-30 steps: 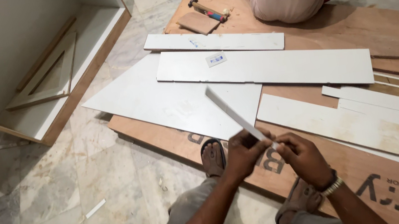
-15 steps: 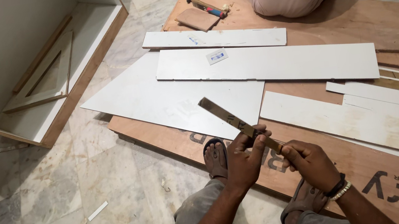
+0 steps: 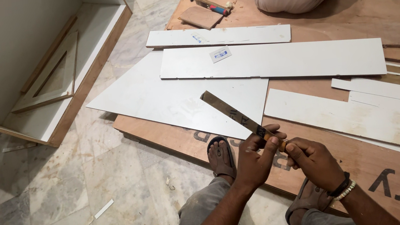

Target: The person sits on the floor and applies a thin strip of edge banding to the edge of a wooden board. They use a measuring tape to check dimensions and then carefully align and press the banding onto the wood edge.

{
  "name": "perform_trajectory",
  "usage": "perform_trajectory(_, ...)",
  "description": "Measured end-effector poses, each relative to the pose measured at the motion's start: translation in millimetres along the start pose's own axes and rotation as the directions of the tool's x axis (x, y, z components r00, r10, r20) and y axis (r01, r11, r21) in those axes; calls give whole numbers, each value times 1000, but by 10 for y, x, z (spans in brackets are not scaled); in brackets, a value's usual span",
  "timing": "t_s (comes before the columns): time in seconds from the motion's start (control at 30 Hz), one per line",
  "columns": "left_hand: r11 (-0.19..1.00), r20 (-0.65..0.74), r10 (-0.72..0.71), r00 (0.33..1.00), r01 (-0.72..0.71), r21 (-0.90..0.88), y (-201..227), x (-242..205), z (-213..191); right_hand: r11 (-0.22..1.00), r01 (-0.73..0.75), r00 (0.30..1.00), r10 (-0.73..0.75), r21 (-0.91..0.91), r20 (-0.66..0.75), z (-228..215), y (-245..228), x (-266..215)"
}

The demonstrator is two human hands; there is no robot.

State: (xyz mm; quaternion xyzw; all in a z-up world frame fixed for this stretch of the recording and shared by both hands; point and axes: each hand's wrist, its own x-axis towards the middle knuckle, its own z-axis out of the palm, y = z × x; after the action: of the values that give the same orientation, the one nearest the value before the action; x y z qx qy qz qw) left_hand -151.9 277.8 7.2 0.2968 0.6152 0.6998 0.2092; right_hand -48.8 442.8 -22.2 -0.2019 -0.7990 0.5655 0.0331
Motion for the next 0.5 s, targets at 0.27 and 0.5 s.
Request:
perform_trajectory(0.27, 999, 68, 48, 997, -49, 7, -27, -17, 20, 1000, 8, 999, -8, 2, -31, -6, -55, -11)
perform_trajectory(0.5, 998, -24, 57, 998, -56, 37, -52, -30, 34, 641, 545, 545, -761, -541, -352, -136, -485, -218)
